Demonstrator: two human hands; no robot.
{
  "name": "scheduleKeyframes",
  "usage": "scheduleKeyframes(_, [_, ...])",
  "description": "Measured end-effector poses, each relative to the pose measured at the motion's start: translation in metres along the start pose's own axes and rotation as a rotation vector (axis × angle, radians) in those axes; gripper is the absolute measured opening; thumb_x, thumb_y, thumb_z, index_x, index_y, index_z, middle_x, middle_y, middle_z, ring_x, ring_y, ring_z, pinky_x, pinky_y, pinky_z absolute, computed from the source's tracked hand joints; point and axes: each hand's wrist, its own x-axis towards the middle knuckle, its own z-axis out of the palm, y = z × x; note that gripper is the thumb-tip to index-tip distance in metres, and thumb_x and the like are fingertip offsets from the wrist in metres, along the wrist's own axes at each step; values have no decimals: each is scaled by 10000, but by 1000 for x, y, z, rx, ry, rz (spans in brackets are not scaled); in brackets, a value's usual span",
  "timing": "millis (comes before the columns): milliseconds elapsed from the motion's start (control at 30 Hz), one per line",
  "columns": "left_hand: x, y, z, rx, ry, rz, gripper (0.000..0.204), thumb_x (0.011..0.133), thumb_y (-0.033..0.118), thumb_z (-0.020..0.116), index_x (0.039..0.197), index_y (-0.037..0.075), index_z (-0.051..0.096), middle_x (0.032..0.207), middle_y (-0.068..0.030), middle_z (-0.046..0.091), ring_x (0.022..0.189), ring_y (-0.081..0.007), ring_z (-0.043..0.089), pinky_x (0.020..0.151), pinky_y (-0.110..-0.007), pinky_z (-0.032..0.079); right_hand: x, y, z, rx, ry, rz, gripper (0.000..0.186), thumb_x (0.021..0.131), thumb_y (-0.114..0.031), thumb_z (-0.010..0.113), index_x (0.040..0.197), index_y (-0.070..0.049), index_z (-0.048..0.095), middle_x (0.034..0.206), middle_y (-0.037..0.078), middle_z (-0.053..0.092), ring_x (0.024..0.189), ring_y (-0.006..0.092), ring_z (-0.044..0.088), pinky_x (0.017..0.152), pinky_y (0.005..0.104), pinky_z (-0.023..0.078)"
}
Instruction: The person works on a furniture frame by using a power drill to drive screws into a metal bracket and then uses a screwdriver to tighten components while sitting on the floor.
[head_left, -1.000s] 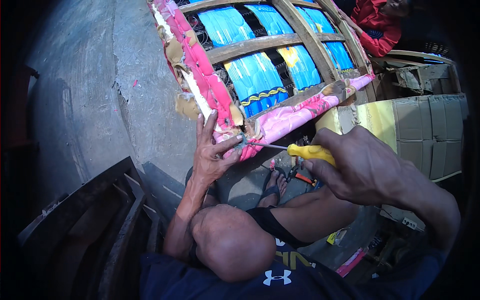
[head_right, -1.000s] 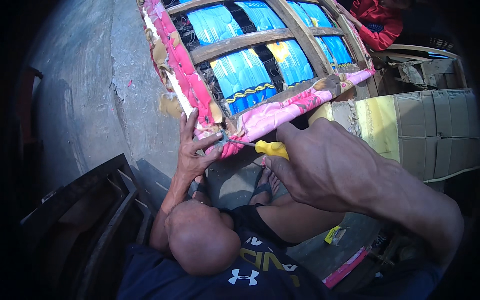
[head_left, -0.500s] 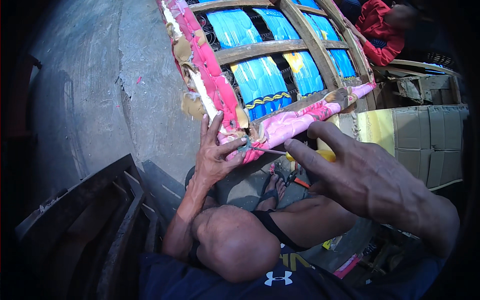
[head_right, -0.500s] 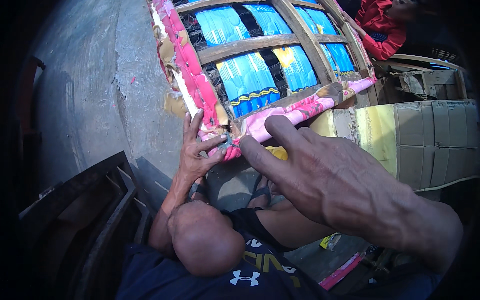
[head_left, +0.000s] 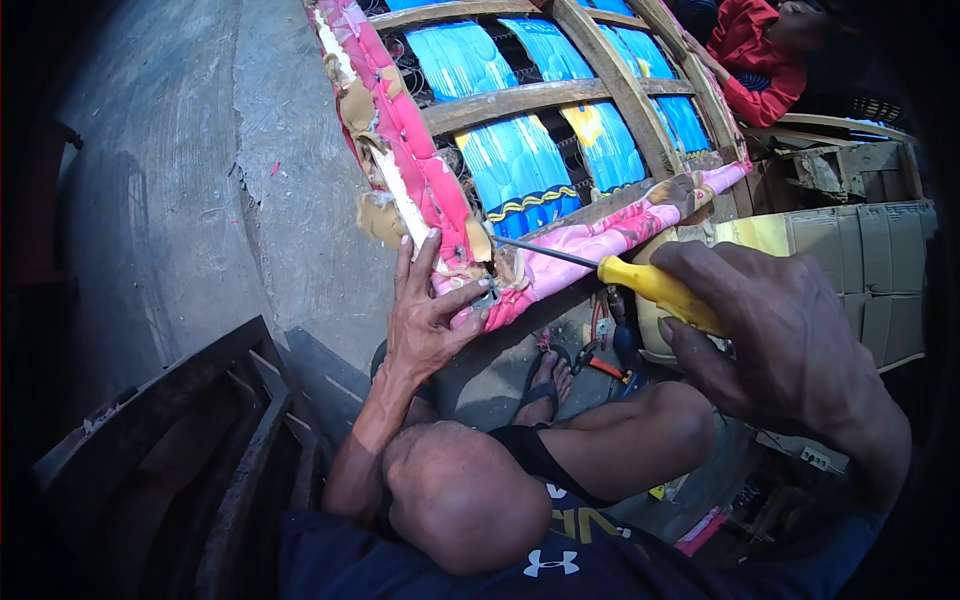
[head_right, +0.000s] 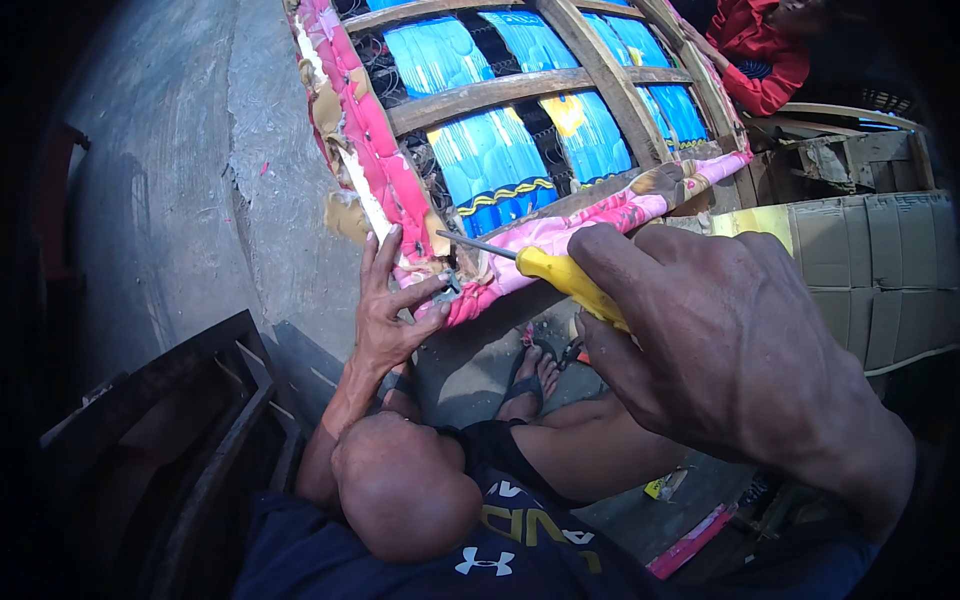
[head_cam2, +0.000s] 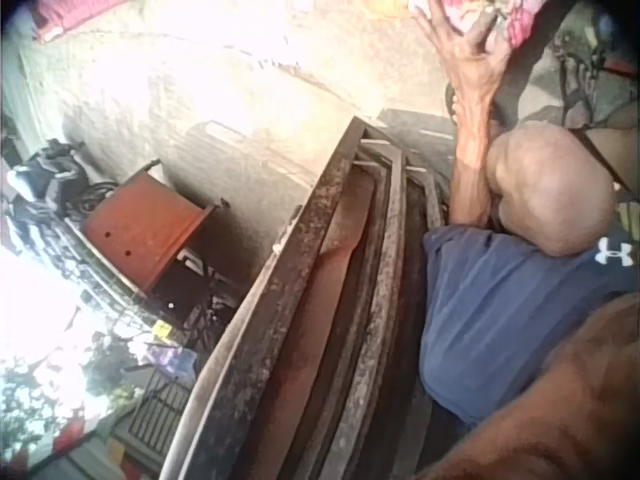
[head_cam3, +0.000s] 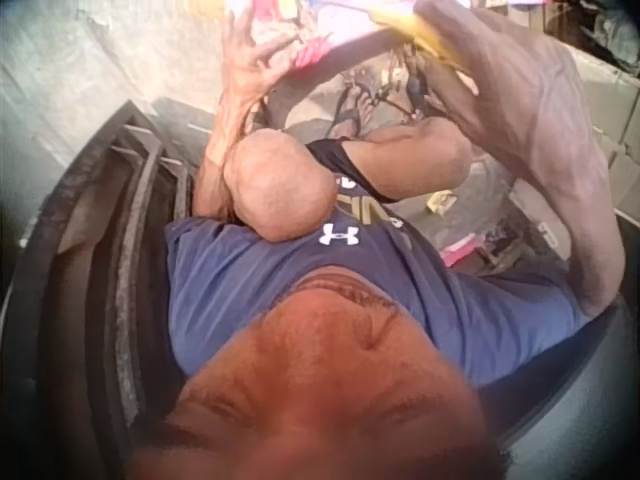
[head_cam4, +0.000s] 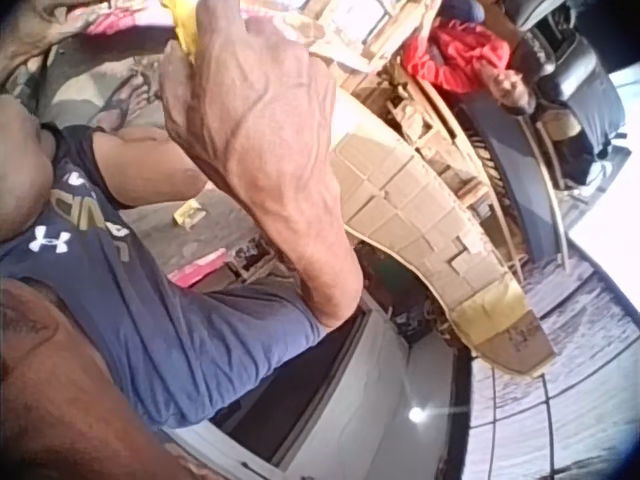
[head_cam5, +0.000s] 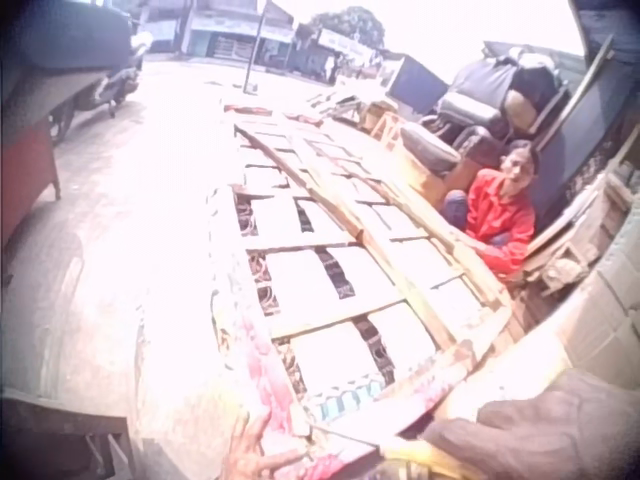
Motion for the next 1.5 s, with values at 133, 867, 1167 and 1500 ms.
scheduleKeyframes(133, [6, 16, -12, 142, 2, 12, 394, 697, 298, 902, 1075, 195, 854, 1586, -237, 457, 1500, -505, 328, 1244, -572, 255, -4, 0, -1, -90, 20, -36, 436, 868, -203, 749, 1266, -83, 620, 833, 116, 618, 703, 341, 650, 622, 466, 471])
scheduleKeyframes(867, [3, 23, 15, 394, -2, 128, 211, 802, 340, 851, 1010, 305, 844, 1580, -91, 496, 1563, -401, 287, 1157, -815, 130, 7, 8, 32, -74, -9, -117, 386, 862, -281, 762, 1211, -128, 704, 738, 112, 643, 626, 314, 657, 566, 457, 467])
scheduleKeyframes(1167, [4, 24, 11, 421, -52, 129, 228, 797, 289, 836, 1018, 345, 834, 1539, -76, 550, 1517, -380, 392, 1153, -803, 190, 23, 3, 30, -351, 222, -416, 321, 905, -252, 704, 1174, -78, 691, 756, 96, 612, 605, 311, 624, 601, 461, 506])
scheduleKeyframes(1500, [1, 22, 14, 419, -44, 142, 185, 848, 311, 785, 1023, 355, 822, 1535, -91, 548, 1508, -413, 392, 1108, -832, 226, 27, -37, 10, -209, -473, 130, 302, 864, -145, 633, 1112, 27, 656, 893, 146, 582, 750, 296, 672, 604, 415, 538])
